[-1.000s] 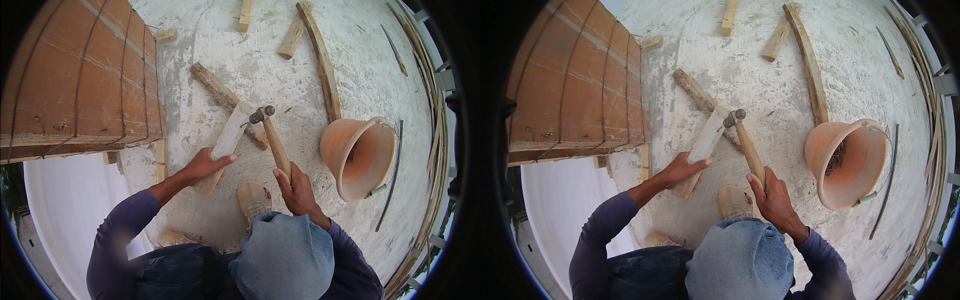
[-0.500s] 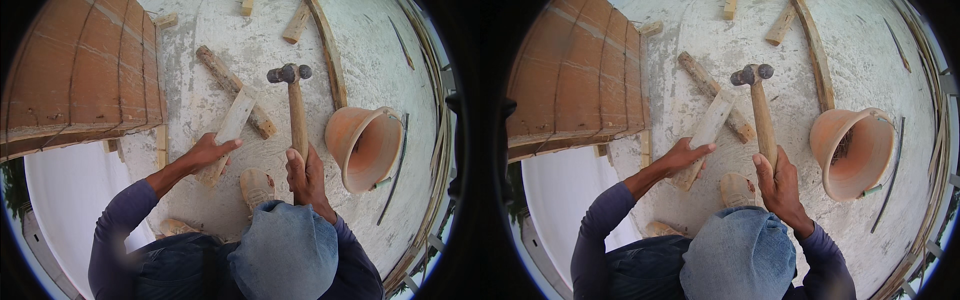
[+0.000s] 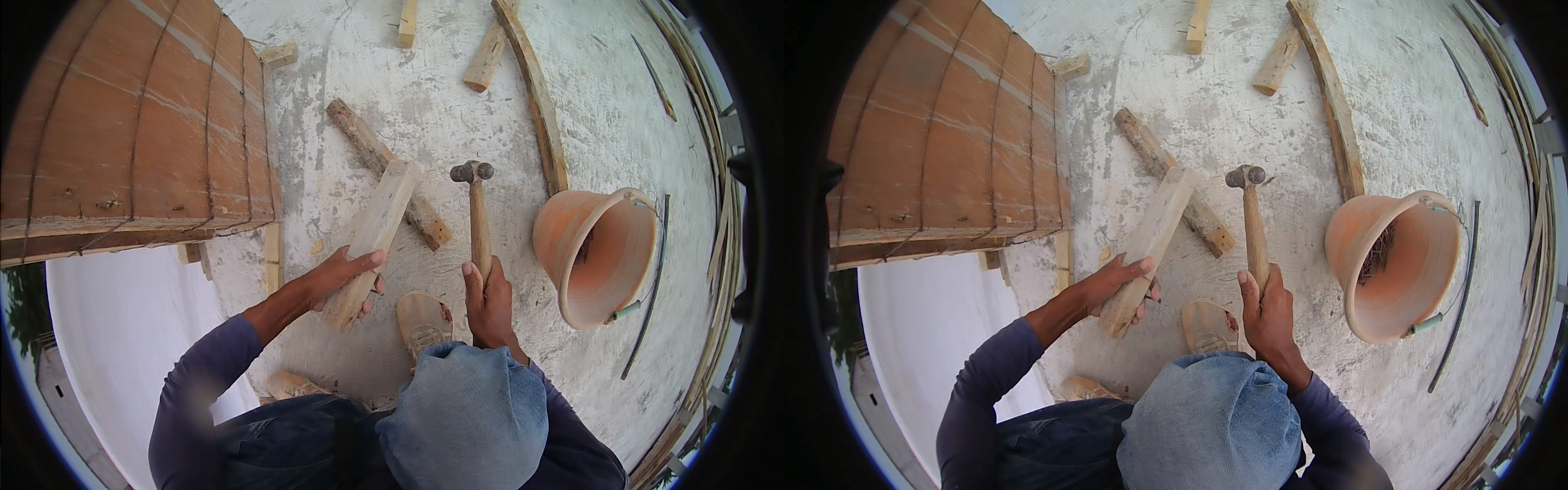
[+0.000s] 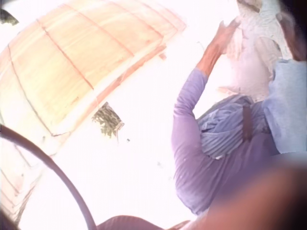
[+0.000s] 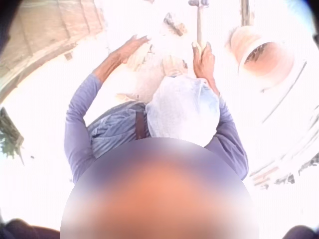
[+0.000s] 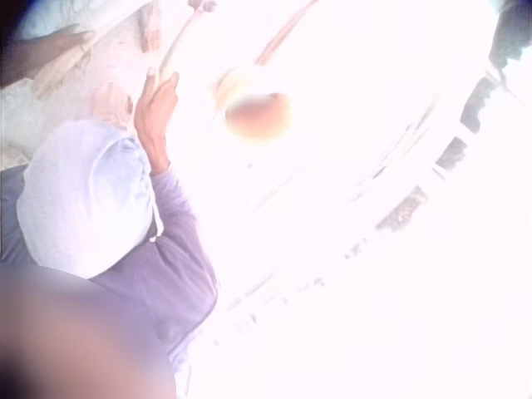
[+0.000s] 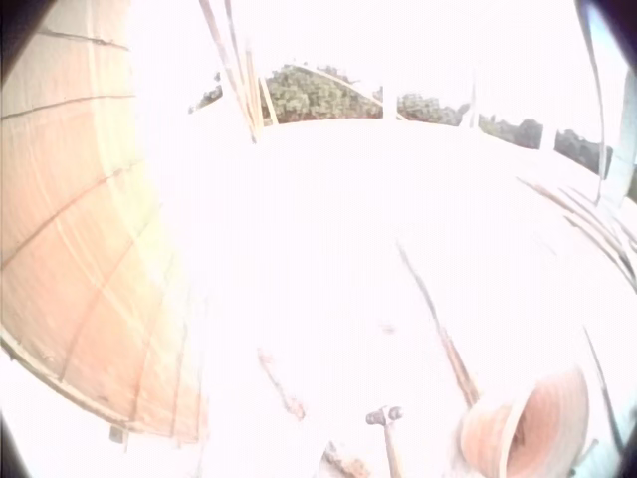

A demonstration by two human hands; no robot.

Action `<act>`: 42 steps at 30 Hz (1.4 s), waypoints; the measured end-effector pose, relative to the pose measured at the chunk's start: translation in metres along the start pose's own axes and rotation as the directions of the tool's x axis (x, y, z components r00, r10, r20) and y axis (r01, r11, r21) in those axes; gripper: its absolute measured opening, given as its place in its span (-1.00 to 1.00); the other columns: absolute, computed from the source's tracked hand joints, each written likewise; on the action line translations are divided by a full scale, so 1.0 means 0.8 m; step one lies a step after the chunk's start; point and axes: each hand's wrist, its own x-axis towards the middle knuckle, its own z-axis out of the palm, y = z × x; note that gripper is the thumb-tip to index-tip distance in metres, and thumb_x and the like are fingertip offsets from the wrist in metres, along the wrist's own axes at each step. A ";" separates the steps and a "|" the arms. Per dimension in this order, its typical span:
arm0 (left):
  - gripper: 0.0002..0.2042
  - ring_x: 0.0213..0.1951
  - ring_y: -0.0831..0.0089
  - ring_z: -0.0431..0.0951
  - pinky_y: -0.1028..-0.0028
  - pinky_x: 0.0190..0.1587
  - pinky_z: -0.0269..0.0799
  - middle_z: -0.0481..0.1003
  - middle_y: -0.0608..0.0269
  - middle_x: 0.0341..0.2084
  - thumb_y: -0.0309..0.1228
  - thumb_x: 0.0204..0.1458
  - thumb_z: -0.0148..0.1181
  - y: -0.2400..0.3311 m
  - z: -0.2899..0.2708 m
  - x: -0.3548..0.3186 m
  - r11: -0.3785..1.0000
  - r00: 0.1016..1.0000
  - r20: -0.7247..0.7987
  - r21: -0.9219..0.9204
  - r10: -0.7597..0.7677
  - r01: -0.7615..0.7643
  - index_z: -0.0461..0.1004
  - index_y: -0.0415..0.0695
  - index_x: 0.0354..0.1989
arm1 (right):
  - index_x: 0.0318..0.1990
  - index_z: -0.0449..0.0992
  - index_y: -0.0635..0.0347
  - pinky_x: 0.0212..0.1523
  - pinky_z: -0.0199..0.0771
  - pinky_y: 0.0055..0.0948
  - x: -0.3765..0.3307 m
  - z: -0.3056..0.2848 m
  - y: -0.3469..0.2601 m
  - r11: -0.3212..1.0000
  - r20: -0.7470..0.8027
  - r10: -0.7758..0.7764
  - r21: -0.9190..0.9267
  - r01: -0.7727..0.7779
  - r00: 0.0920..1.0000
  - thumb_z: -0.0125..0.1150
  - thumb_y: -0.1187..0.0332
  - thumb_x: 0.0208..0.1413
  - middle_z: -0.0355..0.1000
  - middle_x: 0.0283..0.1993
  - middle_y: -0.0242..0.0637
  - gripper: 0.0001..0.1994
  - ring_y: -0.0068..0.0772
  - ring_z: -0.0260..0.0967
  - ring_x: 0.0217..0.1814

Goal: The person assembles wooden formwork by positioning small wooden blocks against a vertical wooden structure, hammering nails to secure them, and sawing a block to fit. The person repeatedly adjusts and fastens the blocks to the structure.

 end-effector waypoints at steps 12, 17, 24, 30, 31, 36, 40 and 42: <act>-0.28 -0.59 0.37 0.59 0.36 -0.56 0.59 0.51 0.12 -0.41 0.28 0.26 -0.05 -0.055 -0.033 -0.018 0.930 0.976 0.192 -0.367 0.101 -0.024 0.45 -0.30 0.03 | 0.49 0.18 0.25 0.34 0.32 0.00 0.048 0.007 0.055 0.880 -0.071 -0.340 -0.375 0.291 0.938 0.39 0.41 0.19 0.20 0.36 0.17 -0.26 0.19 0.20 0.42; -0.19 -0.73 0.45 0.43 0.48 -0.78 0.35 0.44 0.16 -0.44 0.34 0.18 -0.09 -0.067 -0.037 -0.023 0.772 0.888 0.432 -0.614 0.156 0.163 0.49 -0.39 -0.10 | 0.56 0.11 0.03 0.45 0.23 0.02 0.059 0.019 -0.016 0.873 0.020 -0.451 -0.198 0.445 0.893 0.57 0.34 0.04 0.17 0.42 0.07 -0.05 0.12 0.13 0.49; -0.19 -0.71 0.35 0.51 0.46 -0.80 0.38 0.45 0.10 -0.45 0.31 0.21 -0.11 -0.084 -0.034 -0.037 0.678 0.813 0.574 -0.637 0.100 0.366 0.47 -0.44 -0.09 | 0.31 0.51 0.01 0.39 0.36 -0.04 0.083 0.034 -0.059 0.603 0.423 -0.684 -0.131 0.787 0.595 0.58 0.36 -0.05 0.44 0.26 -0.26 -0.32 -0.03 0.30 0.37; 0.02 -0.39 0.14 0.72 0.26 -0.41 0.74 0.60 -0.19 -0.13 0.52 0.25 -0.46 -0.104 -0.052 -0.042 0.770 0.810 0.530 -0.616 0.252 0.163 0.40 -0.34 0.24 | 0.31 0.49 0.06 0.29 0.41 -0.06 0.077 0.047 -0.051 0.671 0.459 -0.643 -0.051 0.740 0.614 0.59 0.44 -0.09 0.44 0.23 -0.15 -0.29 0.02 0.32 0.28; -0.04 -0.33 0.14 0.73 0.26 -0.34 0.75 0.59 -0.19 -0.11 0.45 0.29 -0.36 -0.111 -0.057 -0.044 0.794 0.889 0.409 -0.600 0.206 0.092 0.39 -0.36 0.24 | 0.30 0.49 0.07 0.28 0.41 -0.07 0.073 0.048 -0.047 0.689 0.468 -0.613 -0.077 0.721 0.636 0.59 0.45 -0.09 0.43 0.22 -0.14 -0.29 0.02 0.32 0.27; -0.46 -0.02 0.20 0.65 0.23 0.05 0.71 0.49 -0.07 0.03 -0.06 0.40 0.12 -0.144 -0.088 -0.088 0.988 0.974 -0.211 -0.111 0.078 -0.104 0.33 -0.32 0.28 | 0.31 0.46 0.11 0.24 0.42 -0.07 0.055 0.064 -0.031 0.667 0.446 -0.627 -0.117 0.736 0.639 0.58 0.43 -0.07 0.42 0.22 -0.13 -0.30 0.02 0.33 0.21; -0.47 0.02 0.20 0.62 0.22 0.10 0.69 0.45 0.01 -0.02 -0.13 0.39 0.16 -0.137 -0.106 -0.150 0.993 0.950 -0.290 -0.036 -0.116 0.110 0.27 -0.33 0.28 | 0.30 0.45 0.18 0.20 0.43 -0.07 0.044 0.090 -0.040 0.683 0.409 -0.618 -0.143 0.716 0.671 0.58 0.39 -0.03 0.41 0.18 -0.09 -0.32 0.01 0.32 0.19; -0.46 0.09 0.18 0.59 0.21 0.14 0.66 0.43 -0.02 0.06 -0.12 0.38 0.19 -0.134 -0.103 -0.175 0.996 0.939 -0.337 -0.071 -0.073 0.052 0.26 -0.32 0.27 | 0.30 0.44 0.21 0.19 0.43 -0.06 0.042 0.110 -0.054 0.684 0.398 -0.615 -0.160 0.712 0.680 0.57 0.37 0.00 0.40 0.16 -0.07 -0.33 0.01 0.31 0.19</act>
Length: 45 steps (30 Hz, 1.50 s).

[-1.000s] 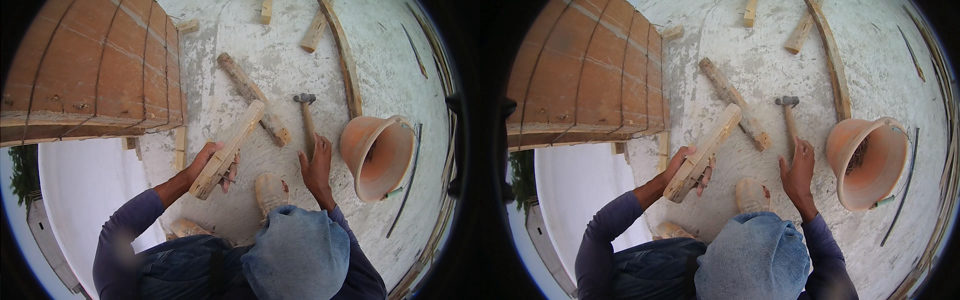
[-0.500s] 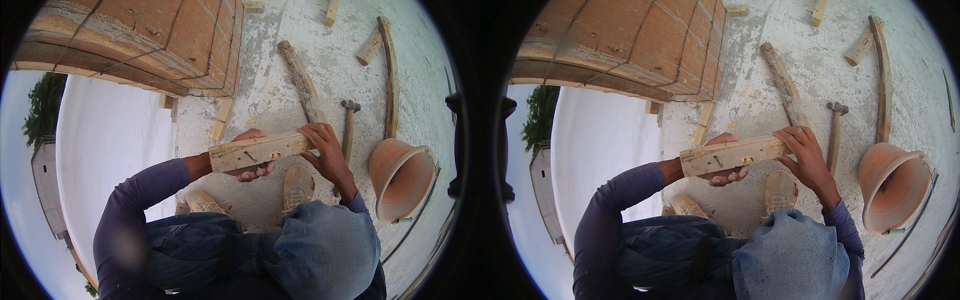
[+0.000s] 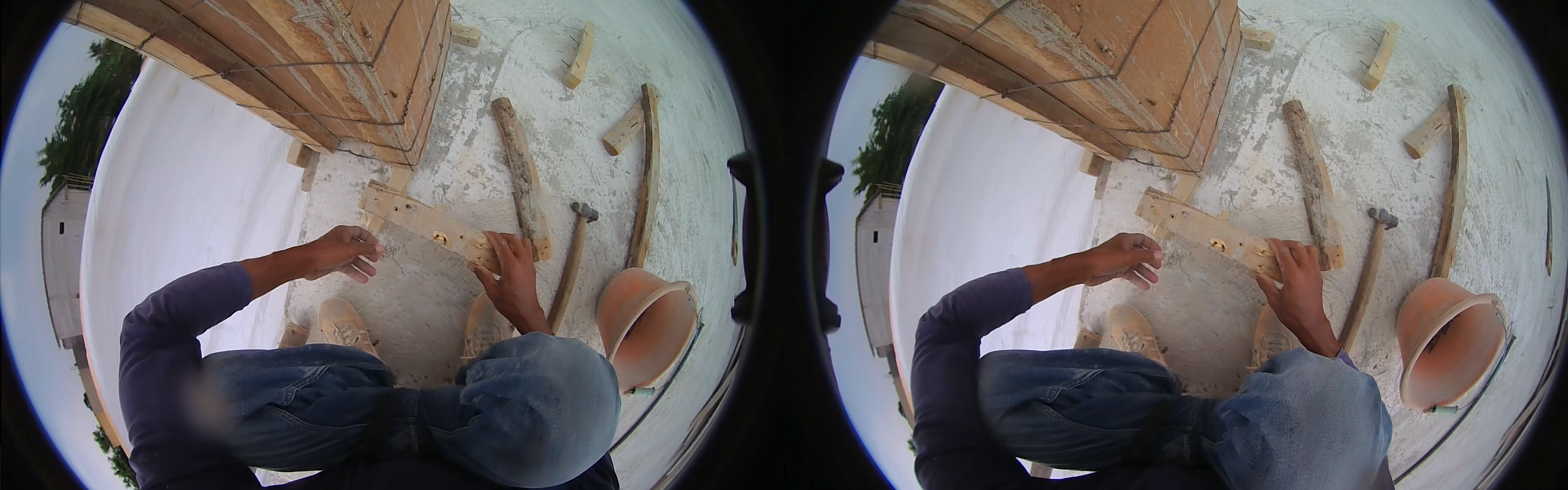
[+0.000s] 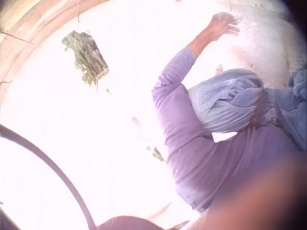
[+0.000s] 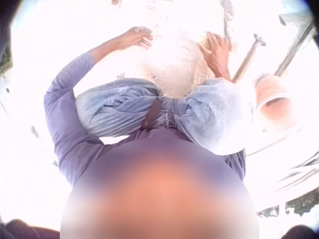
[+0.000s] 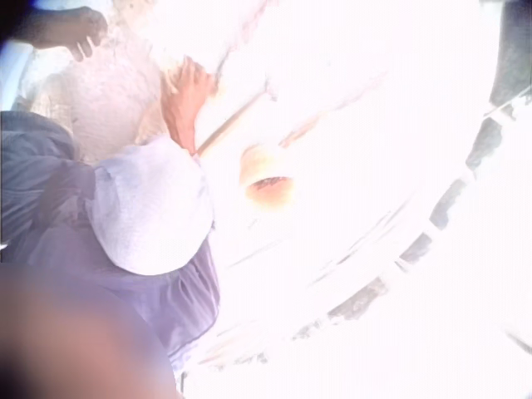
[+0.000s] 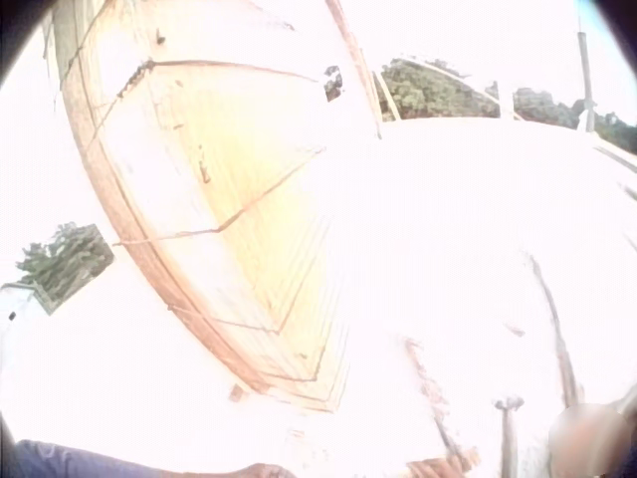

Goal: The person assembles wooden formwork by positioning small wooden blocks against a vertical wooden structure, hammering nails to secure them, and sawing a block to fit. The person repeatedly adjusts and fastens the blocks to the structure.

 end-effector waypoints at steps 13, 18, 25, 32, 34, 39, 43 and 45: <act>-0.56 0.24 0.16 0.52 0.13 0.35 0.47 0.48 0.01 0.16 -0.15 0.38 0.21 -0.070 -0.024 0.023 0.577 0.826 -0.453 -0.595 0.336 -0.560 0.33 -0.27 0.18 | 0.18 0.53 0.35 -0.02 0.55 -0.09 0.108 0.085 -0.083 0.947 0.347 -0.193 0.309 0.082 0.918 0.32 0.04 0.32 0.55 -0.02 0.02 -0.48 -0.02 0.53 -0.03; -0.55 0.24 0.17 0.51 0.15 0.36 0.45 0.48 -0.02 0.18 -0.18 0.42 0.12 -0.090 -0.055 0.028 0.468 0.762 -0.585 -0.610 0.278 -0.639 0.31 -0.30 0.25 | 0.13 0.57 0.38 -0.15 0.60 -0.19 0.123 0.117 -0.062 0.883 0.240 -0.041 0.463 -0.078 0.970 0.15 0.02 0.44 0.59 -0.15 0.07 -0.50 -0.09 0.60 -0.20; -0.58 0.25 0.08 0.50 0.08 0.39 0.43 0.44 -0.04 0.18 -0.22 0.42 0.14 -0.048 -0.089 0.104 0.334 0.659 -0.648 -0.569 0.381 -0.752 0.26 -0.31 0.21 | 0.14 0.55 0.39 -0.23 0.61 -0.26 0.116 0.157 -0.046 0.927 0.199 0.015 0.365 -0.089 0.980 0.25 0.21 0.40 0.58 -0.14 0.02 -0.62 -0.11 0.62 -0.21; -0.54 0.24 -0.02 0.50 0.02 0.38 0.44 0.42 -0.09 0.15 -0.30 0.39 0.19 -0.032 -0.074 0.152 0.272 0.686 -0.644 -0.630 0.339 -0.727 0.15 -0.33 0.22 | 0.11 0.56 0.30 -0.24 0.61 -0.28 0.105 0.165 -0.042 0.945 0.157 0.040 0.316 -0.089 0.987 0.32 0.23 0.34 0.58 -0.14 -0.08 -0.65 -0.21 0.62 -0.20; -0.57 0.27 0.03 0.48 0.03 0.40 0.41 0.43 -0.08 0.19 -0.27 0.42 0.14 -0.034 -0.075 0.153 0.277 0.684 -0.622 -0.629 0.381 -0.726 0.21 -0.34 0.22 | 0.11 0.57 0.28 -0.25 0.60 -0.35 0.104 0.169 -0.043 0.962 0.151 0.028 0.263 -0.067 0.988 0.35 0.25 0.32 0.58 -0.15 -0.11 -0.66 -0.26 0.63 -0.22; -0.57 0.30 0.05 0.46 0.05 0.40 0.40 0.43 -0.11 0.24 -0.24 0.44 0.10 -0.036 -0.082 0.149 0.378 0.756 -0.564 -0.655 0.331 -0.654 0.26 -0.35 0.25 | 0.09 0.59 0.26 -0.24 0.60 -0.36 0.104 0.171 -0.045 0.966 0.116 0.006 0.254 -0.036 0.993 0.35 0.27 0.31 0.56 -0.16 -0.12 -0.69 -0.27 0.63 -0.21; -0.56 0.31 0.06 0.45 0.06 0.41 0.38 0.42 -0.10 0.25 -0.23 0.44 0.10 -0.036 -0.083 0.151 0.364 0.730 -0.559 -0.634 0.394 -0.682 0.27 -0.36 0.27 | 0.07 0.60 0.26 -0.22 0.60 -0.36 0.103 0.165 -0.044 0.945 0.146 0.042 0.315 -0.086 0.988 0.35 0.28 0.31 0.55 -0.17 -0.12 -0.70 -0.27 0.62 -0.21; -0.55 0.31 0.03 0.45 0.03 0.40 0.38 0.42 -0.11 0.25 -0.24 0.45 0.08 -0.035 -0.086 0.152 0.366 0.725 -0.547 -0.629 0.419 -0.686 0.27 -0.38 0.27 | 0.09 0.59 0.26 -0.22 0.60 -0.33 0.103 0.163 -0.043 0.946 0.153 0.047 0.311 -0.093 0.987 0.35 0.29 0.31 0.54 -0.17 -0.12 -0.70 -0.28 0.60 -0.23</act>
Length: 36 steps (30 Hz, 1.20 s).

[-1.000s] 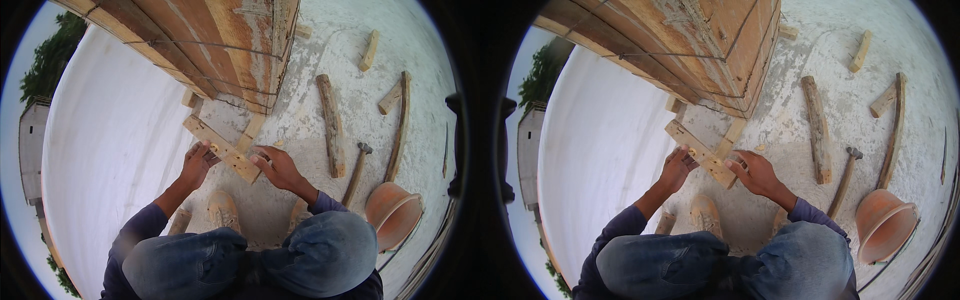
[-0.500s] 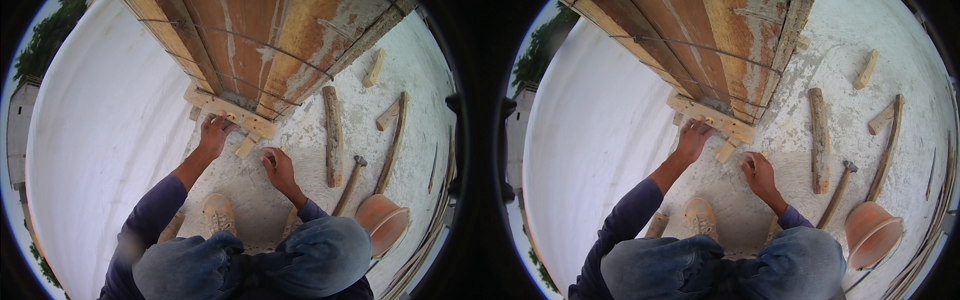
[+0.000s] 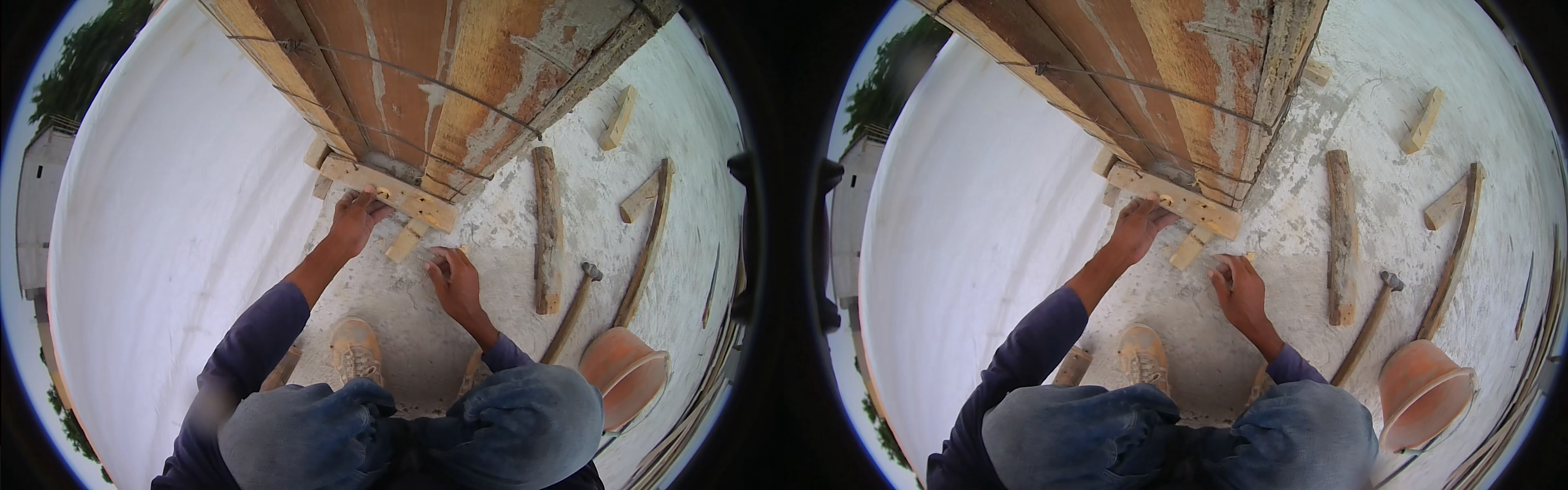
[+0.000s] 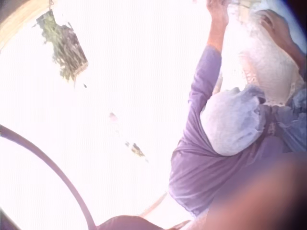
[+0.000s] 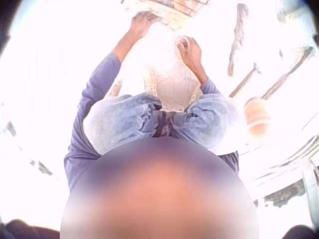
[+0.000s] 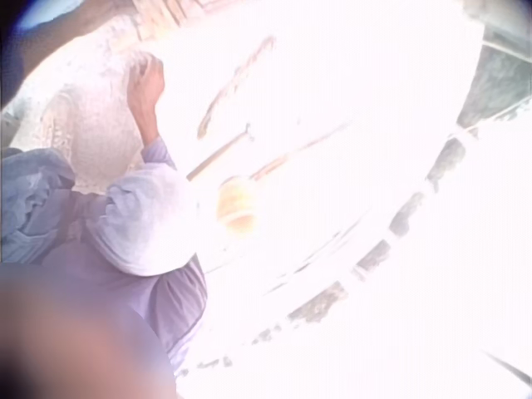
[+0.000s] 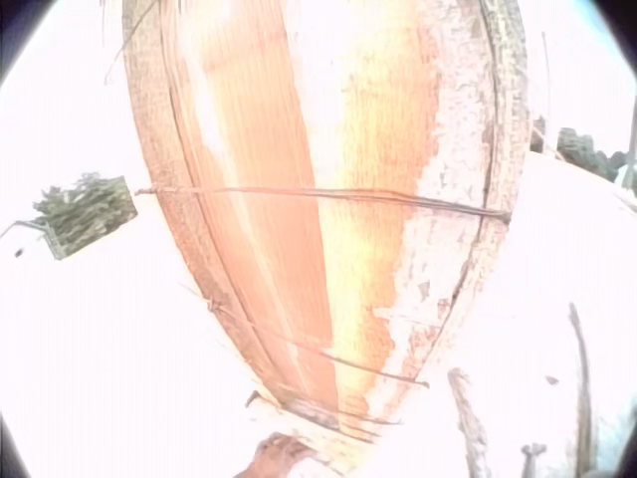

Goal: The person assembles wooden formwork by positioning small wooden blocks against a vertical wooden structure, hammering nails to secure them, and sawing a block to fit. The person repeatedly adjusts and fastens the blocks to the structure.

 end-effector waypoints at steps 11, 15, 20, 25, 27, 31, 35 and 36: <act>-0.53 0.24 0.03 0.49 0.09 0.27 0.47 0.41 -0.12 0.23 -0.24 0.46 0.05 0.019 0.001 -0.011 0.997 0.996 -0.082 0.066 -0.024 0.029 0.23 -0.45 0.26 | 0.24 0.52 0.10 -0.09 0.44 -0.20 0.005 0.038 -0.035 0.820 0.154 -0.462 -0.302 0.487 0.873 0.41 0.20 0.21 0.38 -0.08 -0.22 -0.52 -0.18 0.41 -0.11; -0.50 0.27 0.09 0.46 0.09 0.34 0.43 0.42 -0.07 0.25 -0.20 0.45 0.07 0.013 0.000 -0.006 0.994 0.990 -0.139 0.102 -0.030 0.044 0.25 -0.38 0.33 | 0.24 0.53 0.07 -0.15 0.41 -0.20 0.015 0.057 -0.041 0.773 0.179 -0.433 -0.431 0.466 0.883 0.38 0.25 0.19 0.34 -0.14 -0.23 -0.54 -0.20 0.41 -0.15; -0.50 0.27 0.10 0.48 0.08 0.34 0.43 0.44 -0.05 0.23 -0.19 0.44 0.11 0.006 -0.002 0.002 0.989 0.983 -0.182 0.139 -0.016 0.042 0.26 -0.36 0.33 | 0.19 0.55 0.09 -0.13 0.47 -0.11 0.024 0.062 -0.026 0.764 0.163 -0.438 -0.451 0.461 0.884 0.27 0.42 0.16 0.35 -0.17 -0.20 -0.59 -0.15 0.44 -0.13; -0.56 0.19 0.10 0.50 0.11 0.26 0.49 0.44 -0.05 0.17 -0.24 0.43 0.05 0.012 0.005 0.000 0.990 0.986 -0.167 0.141 -0.004 0.028 0.27 -0.35 0.27 | 0.15 0.57 0.14 0.00 0.53 -0.04 0.023 0.066 -0.014 0.808 0.180 -0.425 -0.367 0.461 0.887 0.23 0.47 0.14 0.36 -0.17 -0.18 -0.61 -0.07 0.46 -0.09; -0.58 0.11 0.13 0.53 0.11 0.18 0.51 0.46 -0.02 0.10 -0.22 0.39 0.02 0.019 0.008 -0.006 0.992 0.981 -0.193 0.116 -0.022 0.045 0.29 -0.30 0.23 | 0.14 0.57 0.15 0.02 0.51 -0.07 0.023 0.066 -0.012 0.798 0.165 -0.460 -0.353 0.488 0.872 0.23 0.48 0.13 0.35 -0.17 -0.17 -0.62 -0.06 0.45 -0.09; -0.46 0.03 0.15 0.51 0.05 0.13 0.47 0.46 0.08 0.03 -0.06 0.20 -0.03 0.028 0.009 -0.038 0.981 0.914 -0.392 0.108 -0.106 0.160 0.35 -0.14 0.25 | 0.15 0.58 0.16 0.06 0.48 -0.11 0.020 0.061 -0.008 0.823 0.241 -0.362 -0.370 0.431 0.900 0.21 0.50 0.12 0.32 -0.18 -0.15 -0.61 -0.05 0.41 -0.09; -0.50 -0.11 0.26 0.50 0.12 0.02 0.52 0.43 0.19 -0.14 0.02 0.17 -0.02 0.025 0.002 -0.061 0.968 0.898 -0.424 0.151 -0.122 0.202 0.39 -0.06 0.13 | 0.13 0.59 0.15 0.00 0.44 -0.17 0.010 0.048 -0.007 0.803 0.218 -0.424 -0.359 0.476 0.879 0.21 0.49 0.14 0.29 -0.18 -0.15 -0.62 -0.08 0.38 -0.10; -0.56 -0.15 0.29 0.50 0.15 -0.01 0.54 0.42 0.22 -0.18 0.00 0.21 -0.01 0.022 0.001 -0.064 0.969 0.889 -0.446 0.157 -0.105 0.193 0.40 -0.06 0.07 | 0.13 0.59 0.14 -0.02 0.44 -0.18 0.008 0.045 -0.007 0.801 0.218 -0.423 -0.364 0.475 0.880 0.21 0.49 0.14 0.28 -0.18 -0.15 -0.63 -0.09 0.38 -0.11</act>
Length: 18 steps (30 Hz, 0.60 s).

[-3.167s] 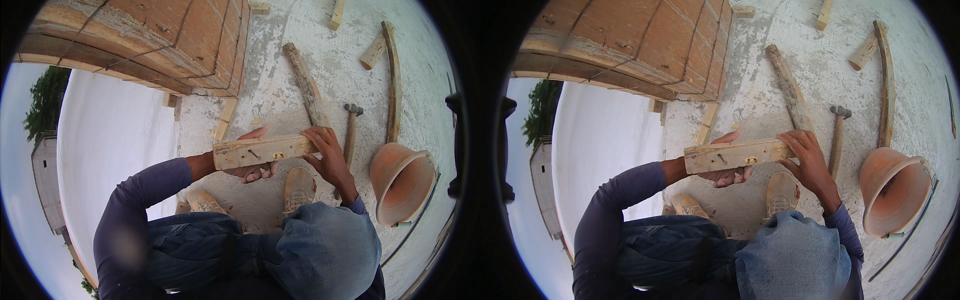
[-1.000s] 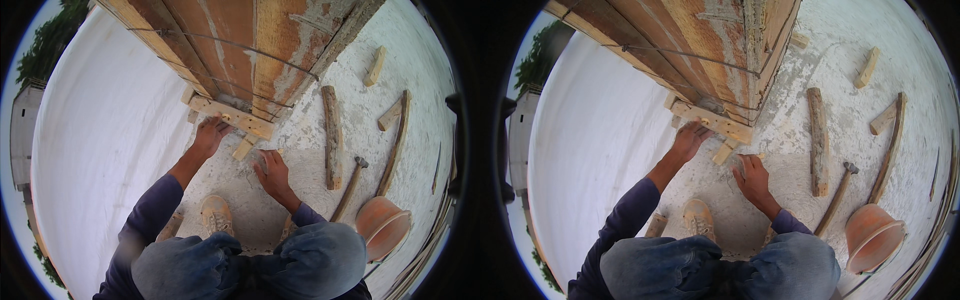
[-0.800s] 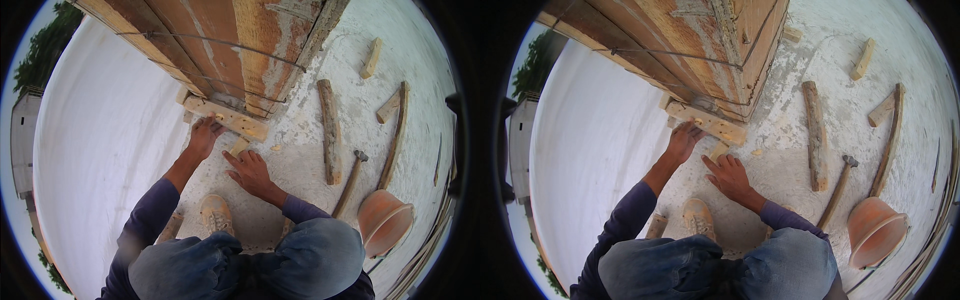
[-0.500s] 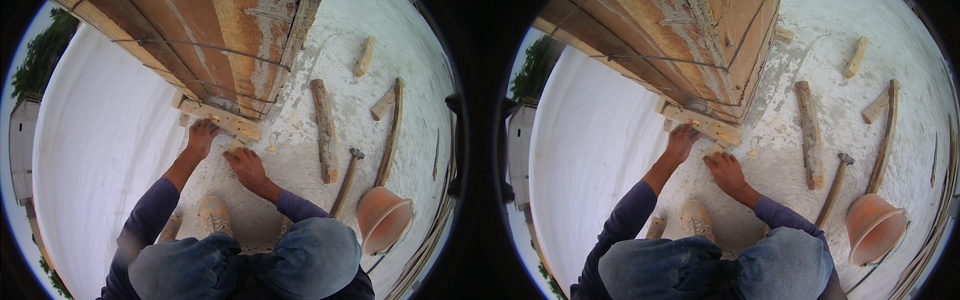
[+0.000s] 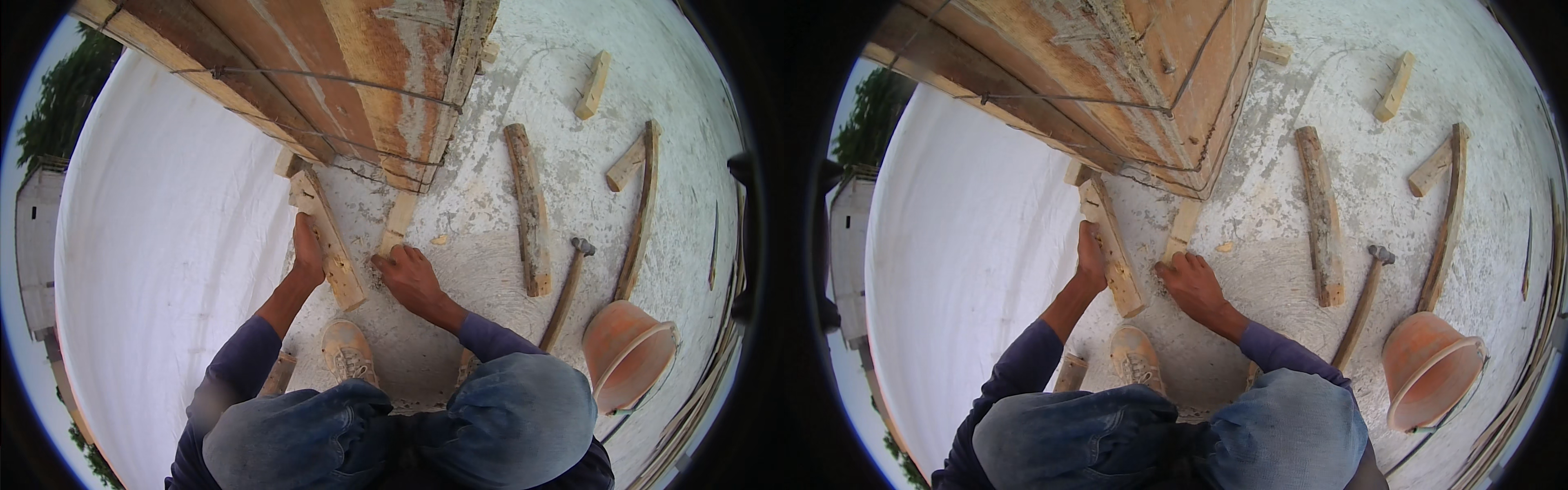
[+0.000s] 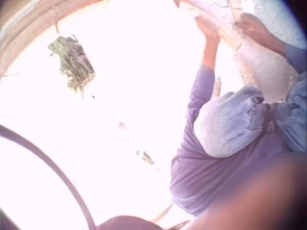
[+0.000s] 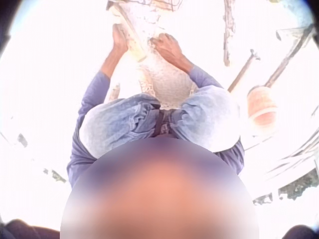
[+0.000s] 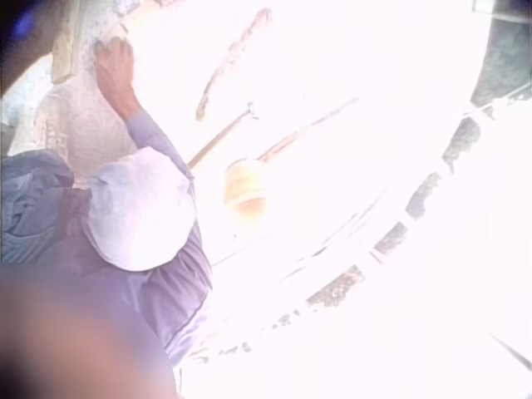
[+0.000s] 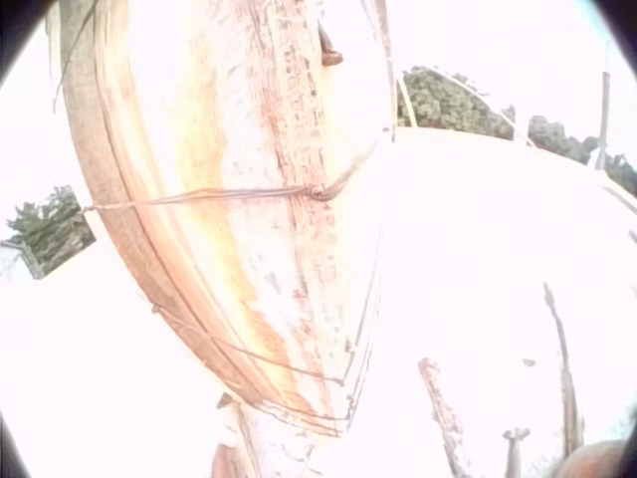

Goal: The person assembles wooden formwork by positioning small wooden blocks against a vertical wooden structure, hammering nails to secure them, and sawing a block to fit. The person repeatedly adjusts and fastens the blocks to the structure.

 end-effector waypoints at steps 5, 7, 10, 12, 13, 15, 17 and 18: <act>-0.64 -0.26 0.47 0.39 0.33 -0.14 0.44 0.39 0.32 -0.28 -0.04 0.27 0.06 -0.026 0.010 -0.001 0.969 0.988 0.043 0.195 0.148 -0.154 0.41 -0.08 -0.01 | 0.01 0.61 0.12 -0.08 0.41 -0.20 -0.010 -0.009 0.003 1.000 -0.036 0.011 0.014 -0.010 0.999 0.27 0.43 0.15 0.27 -0.21 -0.20 -0.73 -0.13 0.37 -0.14; -0.67 -0.28 0.51 0.35 0.37 -0.18 0.39 0.39 0.35 -0.31 -0.08 0.29 0.08 -0.033 0.016 -0.002 0.952 0.983 0.078 0.247 0.168 -0.183 0.42 -0.09 -0.02 | -0.05 0.61 0.12 -0.08 0.40 -0.18 -0.014 -0.011 0.005 0.999 -0.062 0.022 0.038 -0.019 0.998 0.31 0.41 0.13 0.27 -0.21 -0.22 -0.77 -0.14 0.37 -0.14; -0.70 -0.29 0.54 0.32 0.40 -0.21 0.34 0.38 0.36 -0.32 -0.11 0.32 0.09 -0.038 0.025 -0.003 0.952 0.986 0.087 0.264 0.140 -0.158 0.43 -0.10 -0.02 | -0.07 0.65 0.08 -0.05 0.42 -0.16 -0.020 -0.013 0.009 0.996 -0.061 0.076 0.055 -0.072 0.995 0.40 0.39 0.11 0.32 -0.13 -0.23 -0.78 -0.18 0.38 -0.09; -0.69 -0.29 0.55 0.32 0.41 -0.21 0.35 0.38 0.37 -0.32 -0.11 0.33 0.10 -0.040 0.029 -0.003 0.946 0.985 0.083 0.275 0.154 -0.171 0.43 -0.10 -0.01 | -0.11 0.65 0.09 -0.06 0.43 -0.16 -0.025 -0.016 0.010 0.998 -0.126 0.055 0.050 -0.049 0.990 0.42 0.40 0.09 0.35 -0.08 -0.24 -0.79 -0.19 0.39 -0.09; -0.69 -0.30 0.56 0.32 0.41 -0.21 0.34 0.38 0.37 -0.32 -0.11 0.35 0.09 -0.041 0.030 -0.003 0.936 0.980 0.081 0.292 0.181 -0.197 0.42 -0.10 -0.01 | -0.12 0.64 0.10 -0.07 0.43 -0.16 -0.028 -0.017 0.010 0.997 -0.151 0.062 0.057 -0.053 0.987 0.43 0.40 0.07 0.36 -0.05 -0.24 -0.79 -0.19 0.40 -0.09; -0.70 -0.30 0.58 0.32 0.42 -0.21 0.34 0.38 0.38 -0.32 -0.12 0.37 0.08 -0.044 0.031 -0.006 0.916 0.973 0.060 0.327 0.225 -0.232 0.41 -0.10 0.00 | -0.10 0.63 0.10 -0.08 0.44 -0.16 -0.032 -0.020 0.009 0.997 -0.181 0.077 0.009 -0.076 0.981 0.45 0.42 0.03 0.37 0.00 -0.23 -0.75 -0.19 0.40 -0.11; -0.71 -0.31 0.57 0.31 0.43 -0.21 0.33 0.38 0.38 -0.31 -0.11 0.38 0.07 -0.047 0.029 -0.010 0.927 0.967 0.042 0.276 0.252 -0.253 0.40 -0.10 -0.01 | -0.07 0.60 0.11 -0.08 0.44 -0.15 -0.036 -0.024 0.008 0.994 -0.213 0.107 0.000 -0.109 0.971 0.43 0.44 0.00 0.36 0.03 -0.20 -0.71 -0.17 0.41 -0.09; -0.71 -0.32 0.57 0.31 0.44 -0.21 0.32 0.38 0.38 -0.31 -0.11 0.39 0.06 -0.048 0.028 -0.011 0.933 0.966 0.024 0.254 0.256 -0.254 0.40 -0.10 -0.02 | -0.05 0.58 0.13 -0.08 0.44 -0.15 -0.037 -0.027 0.008 0.992 -0.234 0.126 0.010 -0.127 0.964 0.40 0.44 -0.01 0.36 0.03 -0.17 -0.69 -0.15 0.41 -0.06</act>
